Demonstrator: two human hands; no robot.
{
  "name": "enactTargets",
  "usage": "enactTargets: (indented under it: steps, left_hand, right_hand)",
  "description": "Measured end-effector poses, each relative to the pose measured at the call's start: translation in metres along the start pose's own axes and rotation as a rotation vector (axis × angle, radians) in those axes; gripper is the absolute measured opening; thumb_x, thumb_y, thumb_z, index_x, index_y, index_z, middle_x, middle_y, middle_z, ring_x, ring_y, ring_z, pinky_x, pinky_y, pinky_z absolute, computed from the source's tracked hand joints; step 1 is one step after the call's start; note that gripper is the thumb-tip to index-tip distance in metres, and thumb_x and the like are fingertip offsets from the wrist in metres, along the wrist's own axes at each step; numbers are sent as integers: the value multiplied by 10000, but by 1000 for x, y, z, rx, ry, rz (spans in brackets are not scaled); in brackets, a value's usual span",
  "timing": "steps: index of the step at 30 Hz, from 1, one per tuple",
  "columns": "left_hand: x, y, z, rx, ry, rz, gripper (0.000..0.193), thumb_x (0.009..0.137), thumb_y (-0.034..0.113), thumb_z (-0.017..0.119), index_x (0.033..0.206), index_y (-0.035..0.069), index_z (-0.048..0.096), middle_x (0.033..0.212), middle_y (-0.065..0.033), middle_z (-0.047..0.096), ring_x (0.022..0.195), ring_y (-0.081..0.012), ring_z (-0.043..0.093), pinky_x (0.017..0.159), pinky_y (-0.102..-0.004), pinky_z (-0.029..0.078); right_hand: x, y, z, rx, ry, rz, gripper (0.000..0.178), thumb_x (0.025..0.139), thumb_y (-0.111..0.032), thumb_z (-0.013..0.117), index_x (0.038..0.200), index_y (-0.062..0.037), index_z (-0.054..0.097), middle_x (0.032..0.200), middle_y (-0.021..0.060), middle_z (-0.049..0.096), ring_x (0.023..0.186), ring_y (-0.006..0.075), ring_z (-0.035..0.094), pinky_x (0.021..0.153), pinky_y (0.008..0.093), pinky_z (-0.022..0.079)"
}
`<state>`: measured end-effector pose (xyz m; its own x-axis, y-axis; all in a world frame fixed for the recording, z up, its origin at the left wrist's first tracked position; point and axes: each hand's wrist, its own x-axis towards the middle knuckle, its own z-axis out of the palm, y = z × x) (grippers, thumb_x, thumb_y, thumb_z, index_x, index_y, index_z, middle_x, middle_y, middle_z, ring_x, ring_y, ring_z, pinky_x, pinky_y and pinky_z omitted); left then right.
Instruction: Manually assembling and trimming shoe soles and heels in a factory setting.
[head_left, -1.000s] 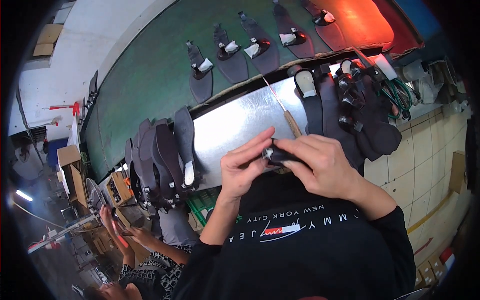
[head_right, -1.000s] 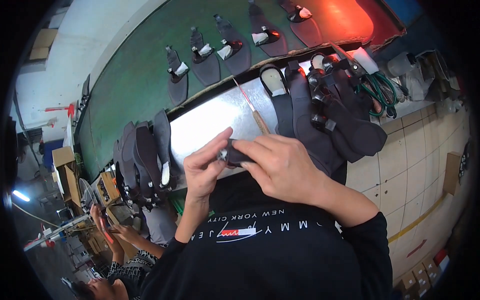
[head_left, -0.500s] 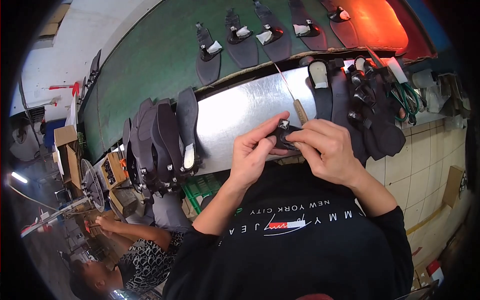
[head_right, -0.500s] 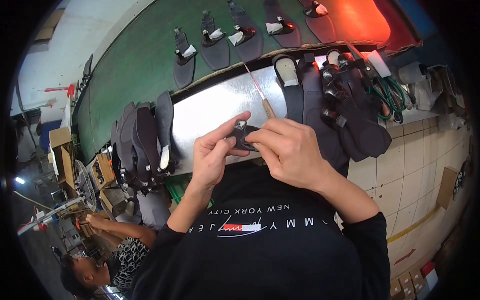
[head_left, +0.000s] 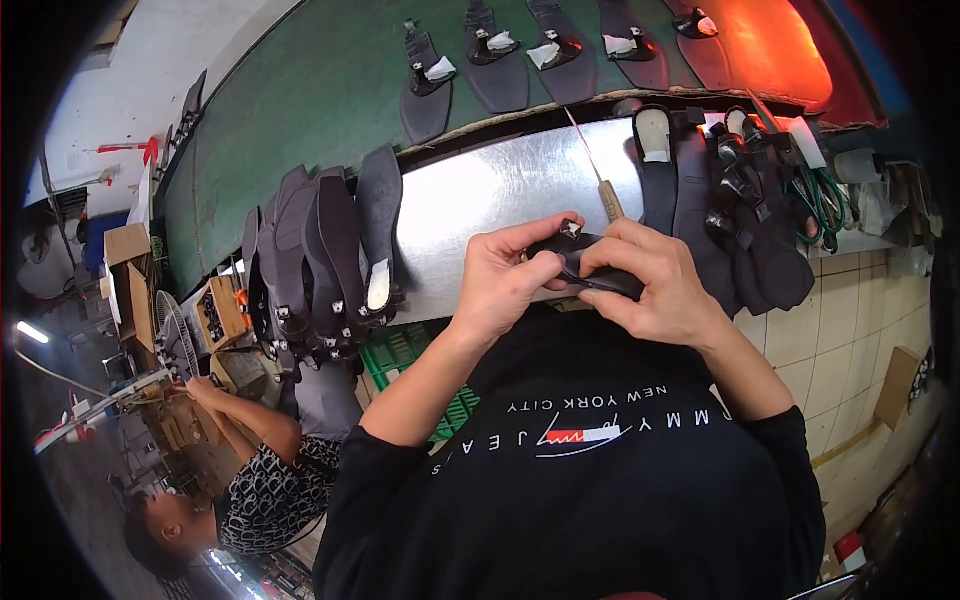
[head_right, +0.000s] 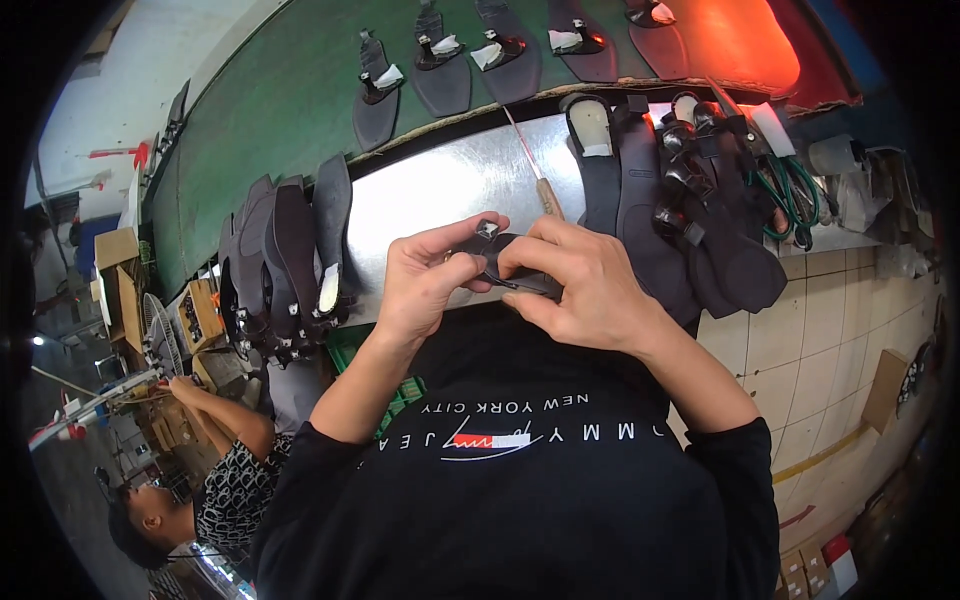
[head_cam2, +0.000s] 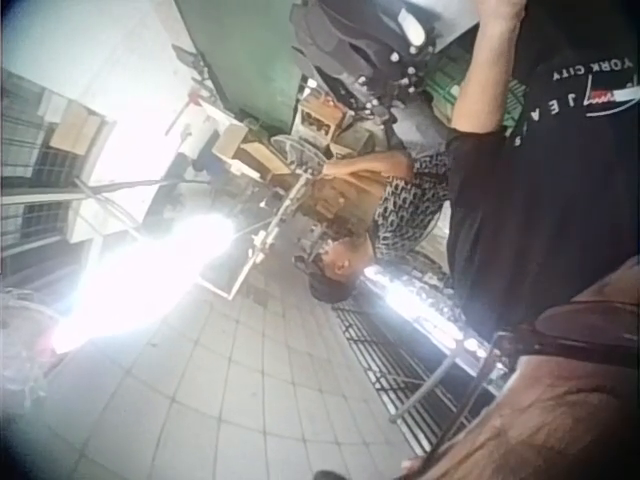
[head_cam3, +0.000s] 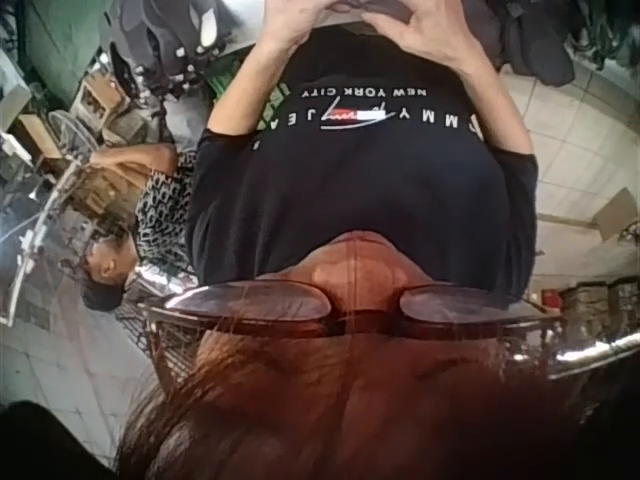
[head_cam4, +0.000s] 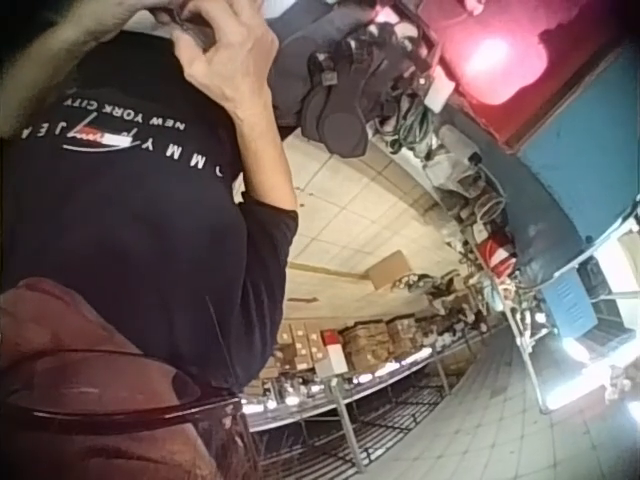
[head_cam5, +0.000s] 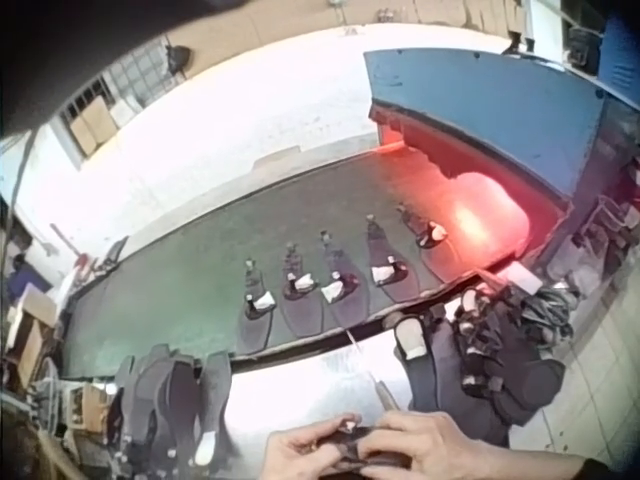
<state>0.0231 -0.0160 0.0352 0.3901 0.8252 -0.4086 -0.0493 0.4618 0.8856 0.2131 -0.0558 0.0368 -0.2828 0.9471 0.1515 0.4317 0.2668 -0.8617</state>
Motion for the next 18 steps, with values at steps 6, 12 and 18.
enactTargets:
  steps: [6,12,18]
  left_hand:
    - [3,1,-2,-1,7,16,390,756,-89,517,1123,-16,628,1093,-116,642,807,-129,648,612,-208,558]
    - [3,8,-11,-211,-43,-205,359,759,-57,538,1105,-26,630,1045,-110,655,724,-153,667,574,-214,570]
    - [0,5,-13,-421,-142,-338,497,776,10,511,1267,-52,467,1187,-155,583,733,-158,660,529,-194,539]
  right_hand:
    - [0,5,7,-71,62,-55,212,643,-90,712,833,-109,620,780,46,544,660,240,583,565,345,458]
    - [-1,9,10,-231,186,-324,213,632,-100,716,823,-115,621,760,59,517,632,227,564,527,326,450]
    - [-2,0,16,-227,303,-400,174,682,-149,713,831,-112,632,770,70,516,621,222,555,524,314,448]
